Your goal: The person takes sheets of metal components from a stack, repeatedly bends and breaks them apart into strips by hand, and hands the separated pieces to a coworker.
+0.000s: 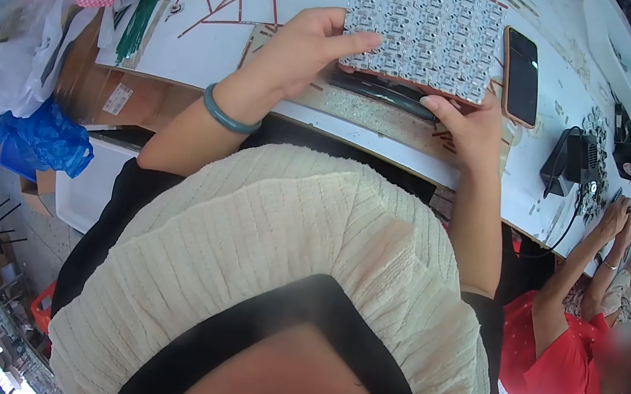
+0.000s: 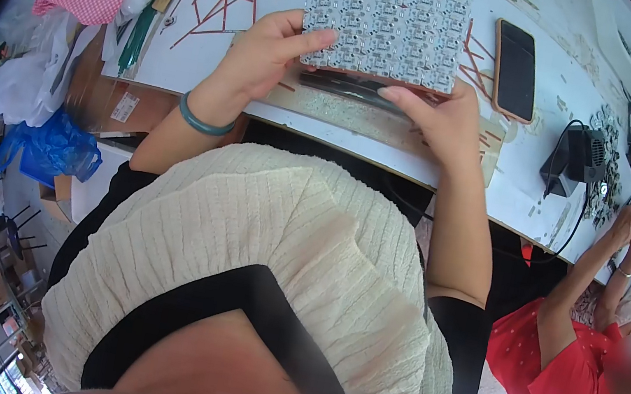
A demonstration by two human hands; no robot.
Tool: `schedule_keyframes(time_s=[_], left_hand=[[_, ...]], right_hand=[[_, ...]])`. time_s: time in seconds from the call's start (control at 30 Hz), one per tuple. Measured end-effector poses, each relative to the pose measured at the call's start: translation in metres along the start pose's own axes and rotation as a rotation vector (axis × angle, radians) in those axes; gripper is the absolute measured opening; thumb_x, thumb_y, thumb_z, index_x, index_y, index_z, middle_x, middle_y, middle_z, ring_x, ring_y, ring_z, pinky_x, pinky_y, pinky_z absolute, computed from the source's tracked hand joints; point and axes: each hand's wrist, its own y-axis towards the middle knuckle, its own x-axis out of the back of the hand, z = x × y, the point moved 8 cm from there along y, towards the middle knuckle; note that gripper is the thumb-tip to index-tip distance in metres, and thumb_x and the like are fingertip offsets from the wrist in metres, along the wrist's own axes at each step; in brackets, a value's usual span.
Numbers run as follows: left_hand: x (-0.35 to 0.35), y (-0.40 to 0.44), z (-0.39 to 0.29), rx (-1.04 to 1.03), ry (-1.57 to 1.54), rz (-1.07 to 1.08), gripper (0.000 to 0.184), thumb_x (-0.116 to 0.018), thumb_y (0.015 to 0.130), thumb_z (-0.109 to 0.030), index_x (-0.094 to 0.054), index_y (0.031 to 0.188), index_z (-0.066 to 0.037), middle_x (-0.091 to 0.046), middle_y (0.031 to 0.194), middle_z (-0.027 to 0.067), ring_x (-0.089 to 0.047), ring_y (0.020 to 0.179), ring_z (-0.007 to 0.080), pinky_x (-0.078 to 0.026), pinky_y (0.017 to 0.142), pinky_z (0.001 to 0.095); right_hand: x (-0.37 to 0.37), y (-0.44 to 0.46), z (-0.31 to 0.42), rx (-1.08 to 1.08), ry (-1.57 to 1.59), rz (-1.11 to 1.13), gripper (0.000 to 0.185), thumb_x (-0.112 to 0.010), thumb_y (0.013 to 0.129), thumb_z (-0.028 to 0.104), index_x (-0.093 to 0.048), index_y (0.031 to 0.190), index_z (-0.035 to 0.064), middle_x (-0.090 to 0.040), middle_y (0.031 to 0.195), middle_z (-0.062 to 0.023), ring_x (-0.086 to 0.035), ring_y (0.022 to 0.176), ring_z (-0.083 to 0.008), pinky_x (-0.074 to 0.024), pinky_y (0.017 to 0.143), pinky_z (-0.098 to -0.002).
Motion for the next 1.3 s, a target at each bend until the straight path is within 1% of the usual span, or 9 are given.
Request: schedule_keyframes(time_s=[0.2, 0.3, 0.4, 0.53, 0.67, 0.77, 1.1, 1.2, 1.3], left_hand=[[-0.017, -0.015, -0.018, 0.058, -0.107, 0.128, 0.032, -0.060, 0.088, -0.014, -0.052, 0.116, 0.001, -0.062, 0.105, 0.0067, -0.059, 0.087, 0.0096, -0.048, 0.070, 0.0225], [-0.019, -0.021, -0.018, 0.168, -0.142, 0.125, 0.036, -0.060, 0.087, -0.010, -0.049, 0.119, 0.000, -0.060, 0.111, 0.0076, -0.059, 0.094, 0.0120, -0.049, 0.078, 0.0251], [-0.011, -0.017, -0.036, -0.174, -0.048, 0.034, 0.037, -0.061, 0.085, -0.004, -0.049, 0.119, 0.000, -0.060, 0.113, 0.0080, -0.058, 0.100, 0.0145, -0.047, 0.087, 0.0283], [-0.005, -0.025, -0.046, -0.251, 0.017, 0.007, 0.037, -0.064, 0.083, -0.003, -0.051, 0.118, 0.000, -0.061, 0.110, 0.0073, -0.058, 0.099, 0.0136, -0.047, 0.087, 0.0287], [-0.007, -0.026, -0.043, -0.246, 0.014, 0.037, 0.040, -0.062, 0.083, 0.000, -0.049, 0.120, 0.000, -0.059, 0.114, 0.0081, -0.057, 0.103, 0.0145, -0.045, 0.091, 0.0297], [-0.015, -0.026, -0.042, -0.220, 0.057, 0.063, 0.041, -0.063, 0.083, 0.000, -0.049, 0.121, 0.000, -0.060, 0.113, 0.0077, -0.057, 0.102, 0.0138, -0.045, 0.090, 0.0294], [-0.006, -0.031, -0.029, -0.029, 0.102, 0.051, 0.032, -0.049, 0.095, -0.018, -0.049, 0.121, 0.001, -0.061, 0.110, 0.0070, -0.059, 0.096, 0.0128, -0.048, 0.083, 0.0264], [-0.007, -0.031, -0.029, -0.066, 0.009, 0.010, 0.038, -0.042, 0.097, -0.035, -0.057, 0.107, -0.002, -0.059, 0.086, -0.0002, -0.051, 0.067, 0.0067, -0.042, 0.059, 0.0200], [-0.008, -0.030, -0.032, -0.130, -0.061, 0.028, 0.042, -0.036, 0.098, -0.038, -0.057, 0.105, -0.002, -0.059, 0.087, 0.0017, -0.051, 0.068, 0.0080, -0.044, 0.060, 0.0227]], right_hand=[[-0.007, 0.002, 0.027, 0.297, 0.230, -0.018, 0.046, -0.079, 0.064, 0.002, -0.060, 0.106, -0.0002, -0.065, 0.101, -0.0068, -0.059, 0.093, -0.0132, -0.0472, 0.082, -0.0280], [-0.011, 0.000, 0.037, 0.287, 0.171, 0.003, 0.045, -0.077, 0.066, -0.001, -0.060, 0.108, -0.0007, -0.065, 0.101, -0.0068, -0.059, 0.093, -0.0132, -0.0463, 0.084, -0.0281], [0.020, 0.027, 0.005, 0.021, -0.134, 0.152, 0.045, -0.072, 0.069, -0.003, -0.059, 0.112, 0.0000, -0.064, 0.102, -0.0056, -0.060, 0.092, -0.0132, -0.0458, 0.086, -0.0283], [0.064, 0.029, 0.023, 0.224, -0.685, -0.311, 0.051, -0.067, 0.070, -0.004, -0.055, 0.120, 0.0023, -0.060, 0.115, -0.0071, -0.056, 0.105, -0.0155, -0.0457, 0.087, -0.0285], [0.020, 0.002, 0.030, 0.270, -0.089, 0.035, 0.049, -0.070, 0.074, 0.003, -0.051, 0.119, -0.0038, -0.059, 0.112, -0.0137, -0.058, 0.103, -0.0234, -0.0475, 0.086, -0.0339], [-0.010, -0.017, 0.031, 0.175, 0.387, 0.078, 0.044, -0.067, 0.080, 0.006, -0.048, 0.118, -0.0055, -0.060, 0.108, -0.0163, -0.063, 0.091, -0.0253, -0.0517, 0.078, -0.0363], [-0.010, -0.023, 0.029, 0.163, 0.434, -0.021, 0.031, -0.059, 0.086, 0.006, -0.049, 0.113, -0.0048, -0.063, 0.098, -0.0160, -0.065, 0.075, -0.0239, -0.0552, 0.067, -0.0358], [-0.012, -0.023, 0.029, 0.167, 0.444, -0.017, 0.031, -0.059, 0.086, 0.006, -0.048, 0.113, -0.0048, -0.063, 0.098, -0.0159, -0.065, 0.075, -0.0237, -0.0552, 0.067, -0.0357], [-0.011, -0.024, 0.028, 0.165, 0.457, -0.023, 0.031, -0.058, 0.086, 0.005, -0.049, 0.113, -0.0046, -0.064, 0.097, -0.0157, -0.065, 0.075, -0.0234, -0.0549, 0.067, -0.0354]])
